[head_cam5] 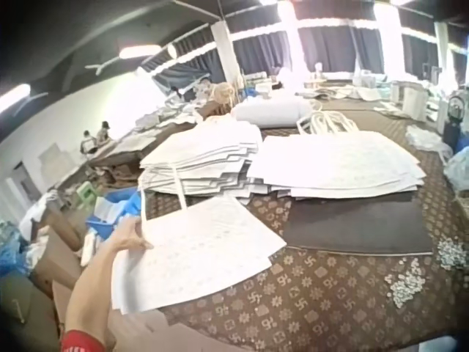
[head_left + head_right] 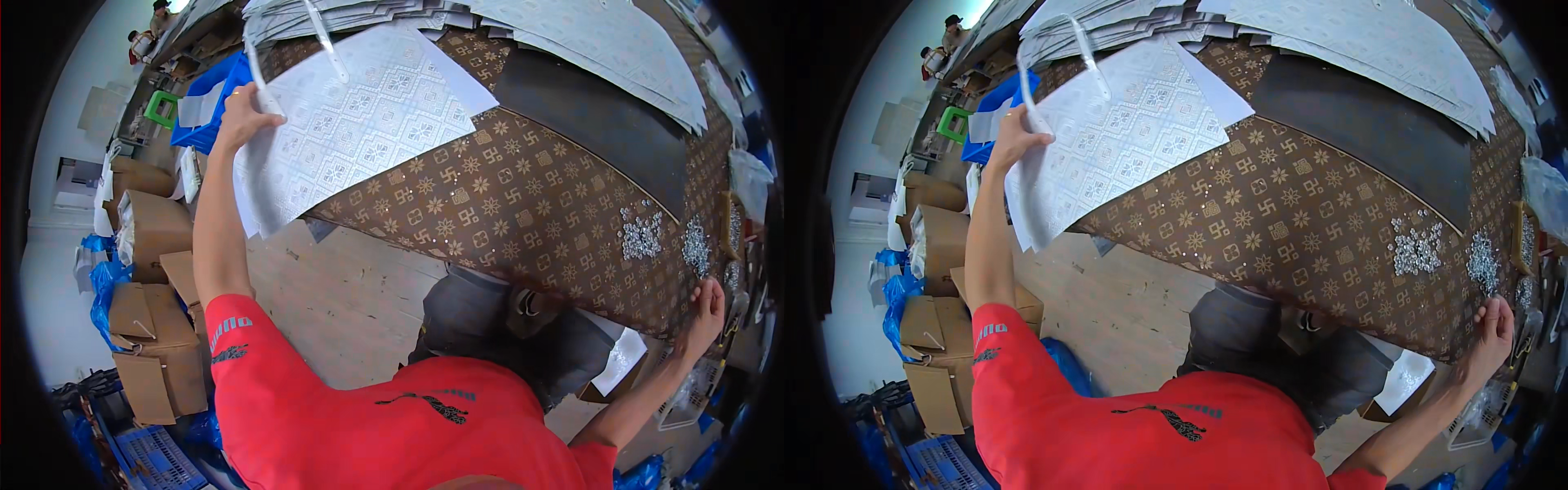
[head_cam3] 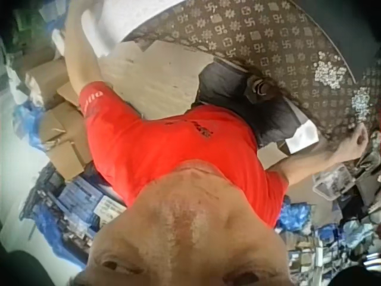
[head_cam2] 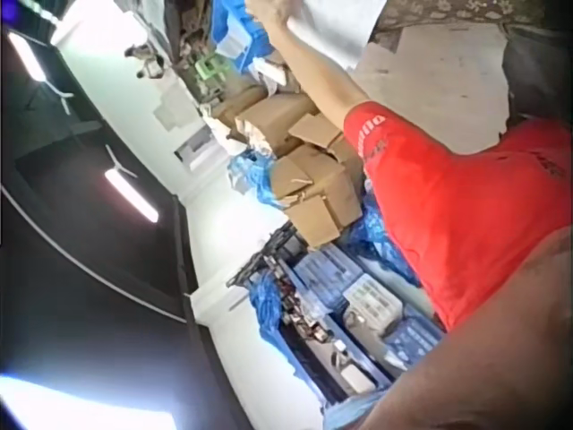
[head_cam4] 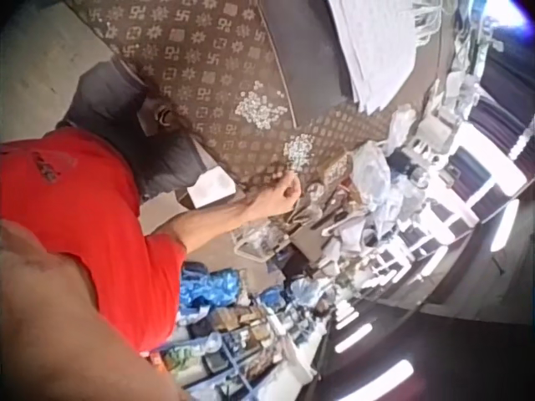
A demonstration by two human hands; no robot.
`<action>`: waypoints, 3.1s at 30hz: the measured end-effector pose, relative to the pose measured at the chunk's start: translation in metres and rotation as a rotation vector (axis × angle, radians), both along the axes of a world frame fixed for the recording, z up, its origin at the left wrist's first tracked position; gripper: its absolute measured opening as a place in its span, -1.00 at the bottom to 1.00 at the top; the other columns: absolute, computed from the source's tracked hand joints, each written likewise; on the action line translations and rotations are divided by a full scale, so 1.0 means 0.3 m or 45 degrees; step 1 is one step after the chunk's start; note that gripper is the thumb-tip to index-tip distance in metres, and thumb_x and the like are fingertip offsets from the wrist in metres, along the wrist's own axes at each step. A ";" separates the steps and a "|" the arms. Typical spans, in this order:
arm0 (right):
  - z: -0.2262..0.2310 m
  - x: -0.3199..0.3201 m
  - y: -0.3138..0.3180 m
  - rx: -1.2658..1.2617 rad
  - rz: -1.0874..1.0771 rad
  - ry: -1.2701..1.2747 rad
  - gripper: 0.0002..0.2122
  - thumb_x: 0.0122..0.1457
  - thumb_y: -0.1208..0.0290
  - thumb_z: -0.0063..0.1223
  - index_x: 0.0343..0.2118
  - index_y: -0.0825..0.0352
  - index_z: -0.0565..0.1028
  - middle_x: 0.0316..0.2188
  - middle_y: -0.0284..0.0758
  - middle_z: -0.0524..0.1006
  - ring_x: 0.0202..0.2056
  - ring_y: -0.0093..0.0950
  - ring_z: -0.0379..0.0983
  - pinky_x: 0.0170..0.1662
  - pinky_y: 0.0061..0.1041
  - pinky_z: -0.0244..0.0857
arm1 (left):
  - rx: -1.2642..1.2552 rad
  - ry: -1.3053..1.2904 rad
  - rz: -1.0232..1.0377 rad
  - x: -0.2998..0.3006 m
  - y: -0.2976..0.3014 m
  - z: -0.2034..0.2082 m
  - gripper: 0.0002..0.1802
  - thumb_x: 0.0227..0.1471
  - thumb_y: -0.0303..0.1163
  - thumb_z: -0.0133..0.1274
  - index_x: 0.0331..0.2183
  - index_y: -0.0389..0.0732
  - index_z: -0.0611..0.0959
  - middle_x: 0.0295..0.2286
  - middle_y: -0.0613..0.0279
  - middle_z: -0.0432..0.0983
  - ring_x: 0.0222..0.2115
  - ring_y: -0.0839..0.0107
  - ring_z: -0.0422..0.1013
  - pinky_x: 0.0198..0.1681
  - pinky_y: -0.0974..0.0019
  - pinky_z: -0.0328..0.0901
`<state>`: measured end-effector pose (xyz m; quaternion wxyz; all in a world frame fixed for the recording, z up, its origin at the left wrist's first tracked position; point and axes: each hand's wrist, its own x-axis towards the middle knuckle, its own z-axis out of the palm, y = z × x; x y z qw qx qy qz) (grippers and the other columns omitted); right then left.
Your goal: Attaching handles to paper shopping bags using rivets and a tool.
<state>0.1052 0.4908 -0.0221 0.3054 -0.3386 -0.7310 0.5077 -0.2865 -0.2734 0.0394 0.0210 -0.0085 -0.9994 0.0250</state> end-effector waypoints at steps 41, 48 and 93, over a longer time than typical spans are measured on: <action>0.173 -0.149 -0.765 -0.714 1.554 -0.134 -0.71 0.05 0.52 0.32 -0.19 0.36 0.45 -0.34 -0.38 0.45 -0.28 -0.60 0.36 -0.19 -0.55 0.29 | 0.707 0.377 -1.858 0.916 1.053 0.078 -0.64 -0.29 -0.42 0.27 -0.35 -0.12 0.51 -0.35 0.29 0.53 -0.32 0.31 0.52 -0.02 -0.23 0.31; 0.223 -0.136 -0.728 -0.631 1.458 -0.411 -0.70 0.05 0.50 0.34 -0.21 0.40 0.43 -0.37 -0.36 0.45 -0.29 -0.58 0.36 -0.19 -0.51 0.33 | 0.582 0.457 -1.911 0.926 1.118 0.041 -0.62 -0.32 -0.43 0.27 -0.29 -0.15 0.65 -0.38 0.33 0.40 -0.32 0.33 0.46 0.00 -0.21 0.29; 0.090 -0.218 -0.668 -1.014 1.630 -0.002 -0.88 0.09 0.49 0.37 -0.38 0.31 0.59 -0.30 -0.48 0.46 -0.24 -0.66 0.38 -0.15 -0.61 0.22 | 0.678 0.647 -1.825 0.846 1.101 0.035 -0.74 -0.32 -0.26 0.30 -0.41 0.11 0.67 -0.39 0.49 0.45 -0.22 0.44 0.52 0.21 -0.12 0.20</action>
